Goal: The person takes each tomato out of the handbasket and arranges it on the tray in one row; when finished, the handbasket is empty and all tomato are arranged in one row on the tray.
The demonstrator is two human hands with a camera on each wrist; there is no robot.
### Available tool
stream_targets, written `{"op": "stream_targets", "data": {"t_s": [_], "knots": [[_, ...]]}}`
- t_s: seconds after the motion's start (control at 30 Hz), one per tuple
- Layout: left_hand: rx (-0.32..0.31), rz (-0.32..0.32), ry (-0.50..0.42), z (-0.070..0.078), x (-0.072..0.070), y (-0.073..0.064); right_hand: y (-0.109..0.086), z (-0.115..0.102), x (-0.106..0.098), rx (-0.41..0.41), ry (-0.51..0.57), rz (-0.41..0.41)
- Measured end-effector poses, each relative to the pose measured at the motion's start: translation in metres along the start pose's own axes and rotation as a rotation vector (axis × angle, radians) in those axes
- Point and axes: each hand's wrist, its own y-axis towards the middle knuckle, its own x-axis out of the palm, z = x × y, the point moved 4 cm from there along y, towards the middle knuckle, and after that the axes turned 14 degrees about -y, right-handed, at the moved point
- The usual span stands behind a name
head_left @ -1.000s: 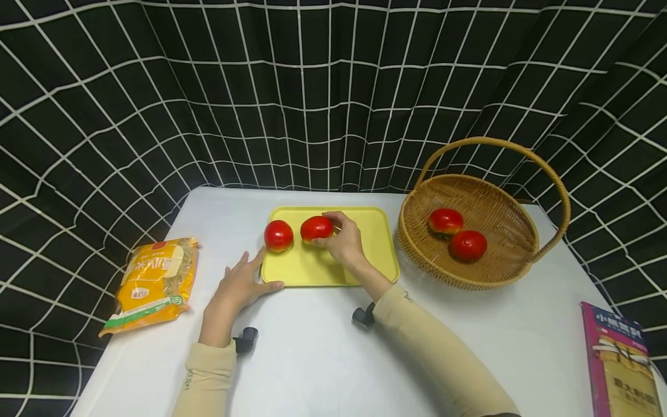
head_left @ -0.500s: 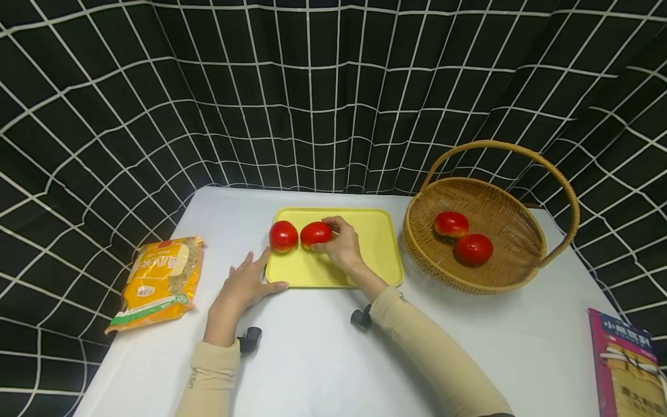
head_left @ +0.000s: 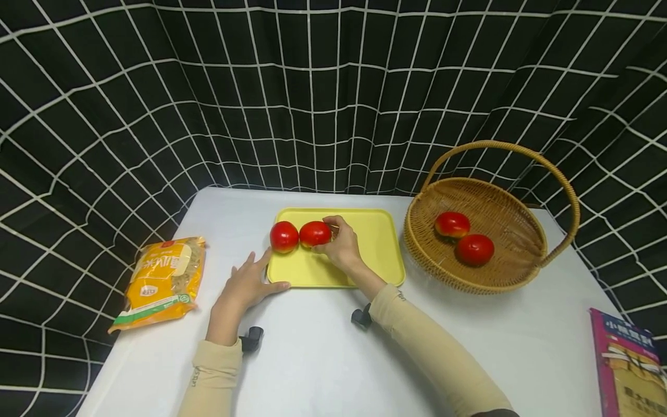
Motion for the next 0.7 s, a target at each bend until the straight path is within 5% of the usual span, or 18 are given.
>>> {"op": "stream_targets", "data": {"t_s": [0.33, 0.7], "knots": [[-0.003, -0.006, 0.009, 0.000, 0.000, -0.001, -0.006, -0.007, -0.025, 0.023, -0.029, -0.053], [0.003, -0.019, -0.009, 0.002, 0.001, -0.001, -0.010, -0.029, -0.095, -0.049, -0.037, -0.011]]}}
